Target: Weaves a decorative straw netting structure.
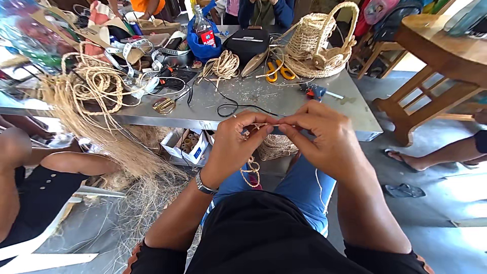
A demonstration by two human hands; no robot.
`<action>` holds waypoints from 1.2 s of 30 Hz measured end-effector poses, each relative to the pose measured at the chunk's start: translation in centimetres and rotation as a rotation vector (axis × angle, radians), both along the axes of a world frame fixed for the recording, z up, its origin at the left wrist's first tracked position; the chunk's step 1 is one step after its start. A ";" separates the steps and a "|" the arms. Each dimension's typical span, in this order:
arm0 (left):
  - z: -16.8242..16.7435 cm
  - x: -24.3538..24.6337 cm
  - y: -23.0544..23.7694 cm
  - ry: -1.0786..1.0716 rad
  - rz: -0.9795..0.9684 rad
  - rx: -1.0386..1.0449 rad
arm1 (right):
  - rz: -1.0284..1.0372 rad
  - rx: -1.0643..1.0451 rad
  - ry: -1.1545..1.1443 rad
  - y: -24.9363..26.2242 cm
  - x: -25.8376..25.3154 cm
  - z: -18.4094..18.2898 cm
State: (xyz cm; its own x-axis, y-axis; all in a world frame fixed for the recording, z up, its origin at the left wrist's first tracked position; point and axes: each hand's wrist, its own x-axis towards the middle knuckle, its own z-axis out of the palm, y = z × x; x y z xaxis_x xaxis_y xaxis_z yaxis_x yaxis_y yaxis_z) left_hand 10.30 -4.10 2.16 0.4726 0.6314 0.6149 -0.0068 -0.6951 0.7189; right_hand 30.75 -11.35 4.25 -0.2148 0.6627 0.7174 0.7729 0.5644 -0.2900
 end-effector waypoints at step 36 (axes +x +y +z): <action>-0.8 -0.5 -0.5 -0.261 -0.236 -0.226 | 0.141 -0.109 0.366 0.3 -1.7 -0.4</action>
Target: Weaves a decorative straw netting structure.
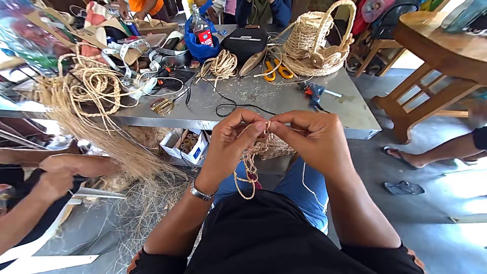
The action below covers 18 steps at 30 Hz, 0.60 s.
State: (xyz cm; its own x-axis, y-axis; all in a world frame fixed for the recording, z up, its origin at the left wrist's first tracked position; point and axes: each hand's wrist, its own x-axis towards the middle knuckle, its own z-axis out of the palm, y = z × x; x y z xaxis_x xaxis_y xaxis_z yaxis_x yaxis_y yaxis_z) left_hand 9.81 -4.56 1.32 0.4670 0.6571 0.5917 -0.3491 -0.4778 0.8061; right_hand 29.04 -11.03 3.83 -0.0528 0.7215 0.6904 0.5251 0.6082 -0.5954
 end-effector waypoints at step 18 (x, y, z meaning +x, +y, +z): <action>-0.7 0.4 0.3 -0.021 0.012 -0.025 | -0.027 -0.021 -0.016 0.3 -0.6 -0.6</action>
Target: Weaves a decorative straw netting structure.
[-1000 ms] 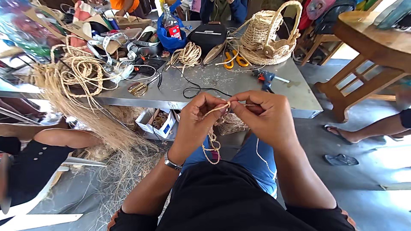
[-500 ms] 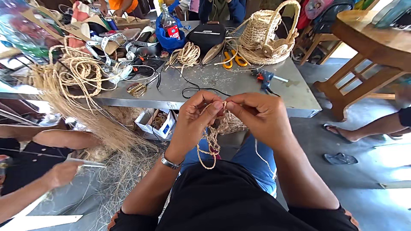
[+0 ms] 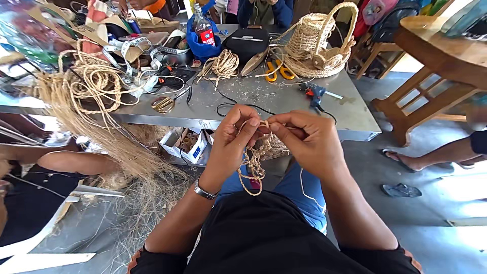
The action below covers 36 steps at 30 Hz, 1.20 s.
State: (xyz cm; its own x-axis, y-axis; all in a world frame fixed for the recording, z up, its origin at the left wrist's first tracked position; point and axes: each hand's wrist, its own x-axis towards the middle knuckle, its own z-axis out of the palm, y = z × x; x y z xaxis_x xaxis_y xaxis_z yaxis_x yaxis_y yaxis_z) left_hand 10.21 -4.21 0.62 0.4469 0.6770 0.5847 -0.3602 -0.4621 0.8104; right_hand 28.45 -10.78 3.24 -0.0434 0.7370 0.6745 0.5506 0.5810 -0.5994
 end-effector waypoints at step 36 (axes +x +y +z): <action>0.1 -0.3 -0.7 0.031 -0.125 -0.096 | 0.000 0.044 0.012 -0.4 1.1 -0.3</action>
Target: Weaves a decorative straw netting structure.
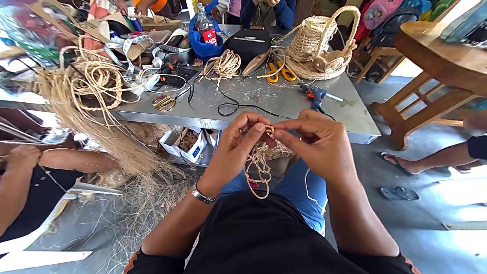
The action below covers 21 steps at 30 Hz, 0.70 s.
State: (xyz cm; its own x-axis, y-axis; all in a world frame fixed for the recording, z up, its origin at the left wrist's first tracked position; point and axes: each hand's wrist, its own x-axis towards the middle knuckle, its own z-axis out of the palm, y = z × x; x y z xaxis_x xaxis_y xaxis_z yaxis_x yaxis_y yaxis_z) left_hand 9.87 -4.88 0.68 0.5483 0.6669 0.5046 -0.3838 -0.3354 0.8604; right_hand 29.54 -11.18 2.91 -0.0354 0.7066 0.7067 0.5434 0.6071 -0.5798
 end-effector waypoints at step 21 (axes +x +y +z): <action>-1.1 -0.4 1.9 -0.111 -0.218 -0.355 | 0.089 -0.198 0.395 1.4 -0.2 -2.0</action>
State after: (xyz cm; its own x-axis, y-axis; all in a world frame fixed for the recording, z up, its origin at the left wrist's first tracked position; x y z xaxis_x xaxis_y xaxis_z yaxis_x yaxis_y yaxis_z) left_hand 9.48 -3.02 -0.46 0.6508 0.6845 0.3287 -0.5097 0.0730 0.8572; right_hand 29.31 -9.81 0.90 0.1437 0.8359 0.5298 0.2078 0.4979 -0.8420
